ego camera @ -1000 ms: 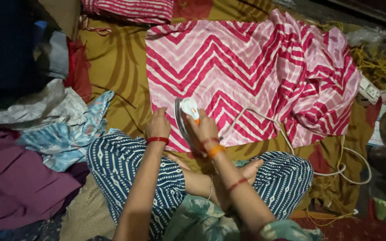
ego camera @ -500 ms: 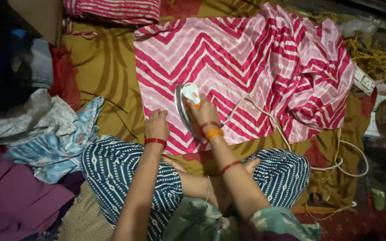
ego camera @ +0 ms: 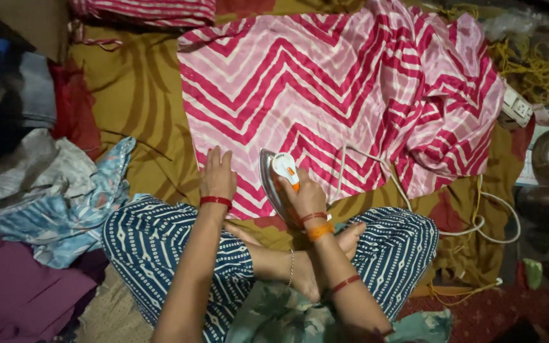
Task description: The recorder irons a pink and white chevron patterned cloth on a bed and then folds it.
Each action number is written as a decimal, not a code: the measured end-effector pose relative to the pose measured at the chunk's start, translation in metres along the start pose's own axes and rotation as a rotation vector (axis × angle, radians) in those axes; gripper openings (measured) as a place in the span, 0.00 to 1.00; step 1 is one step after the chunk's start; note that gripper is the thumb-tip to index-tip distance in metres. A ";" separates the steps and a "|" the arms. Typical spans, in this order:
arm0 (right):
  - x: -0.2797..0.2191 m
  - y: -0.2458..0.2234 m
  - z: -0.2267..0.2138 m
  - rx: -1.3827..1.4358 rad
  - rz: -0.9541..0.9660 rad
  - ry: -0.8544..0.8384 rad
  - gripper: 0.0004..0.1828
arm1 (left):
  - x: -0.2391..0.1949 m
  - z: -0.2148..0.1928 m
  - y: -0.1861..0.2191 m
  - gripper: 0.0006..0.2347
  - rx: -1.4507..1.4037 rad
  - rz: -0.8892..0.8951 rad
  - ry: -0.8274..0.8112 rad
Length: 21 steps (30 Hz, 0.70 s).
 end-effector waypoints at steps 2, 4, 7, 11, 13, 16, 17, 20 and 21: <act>0.005 0.001 0.001 -0.009 0.016 0.016 0.29 | -0.001 0.000 0.002 0.24 0.020 -0.001 -0.051; 0.025 0.003 0.001 -0.016 0.021 0.050 0.29 | 0.004 -0.002 0.005 0.28 0.041 0.008 -0.083; 0.059 0.008 -0.001 -0.021 0.021 0.072 0.29 | -0.001 -0.001 0.004 0.31 0.135 -0.003 -0.196; 0.094 0.025 -0.001 -0.015 -0.005 0.128 0.30 | -0.014 -0.006 0.002 0.33 0.214 0.005 -0.283; 0.095 0.035 -0.002 -0.009 -0.034 0.163 0.31 | -0.022 -0.007 0.000 0.33 0.215 -0.010 -0.317; 0.078 0.044 -0.011 -0.013 -0.027 0.204 0.32 | -0.026 -0.006 -0.005 0.34 0.189 -0.036 -0.358; 0.066 0.050 -0.014 -0.015 0.018 0.175 0.32 | -0.026 -0.007 -0.004 0.35 0.184 -0.028 -0.355; 0.037 0.067 -0.023 -0.028 0.101 0.130 0.31 | -0.020 -0.010 0.005 0.37 0.144 -0.017 -0.364; 0.026 0.072 -0.025 -0.037 0.132 0.109 0.30 | -0.017 -0.010 0.008 0.38 0.110 -0.021 -0.374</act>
Point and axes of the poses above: each hand's wrist, its own x-axis towards the middle knuckle, its own z-axis out of the palm, y = z × x, the point moved 1 cm from there along x, towards the middle knuckle, and after that the axes turned 4 degrees about x, right-handed, at the moved point
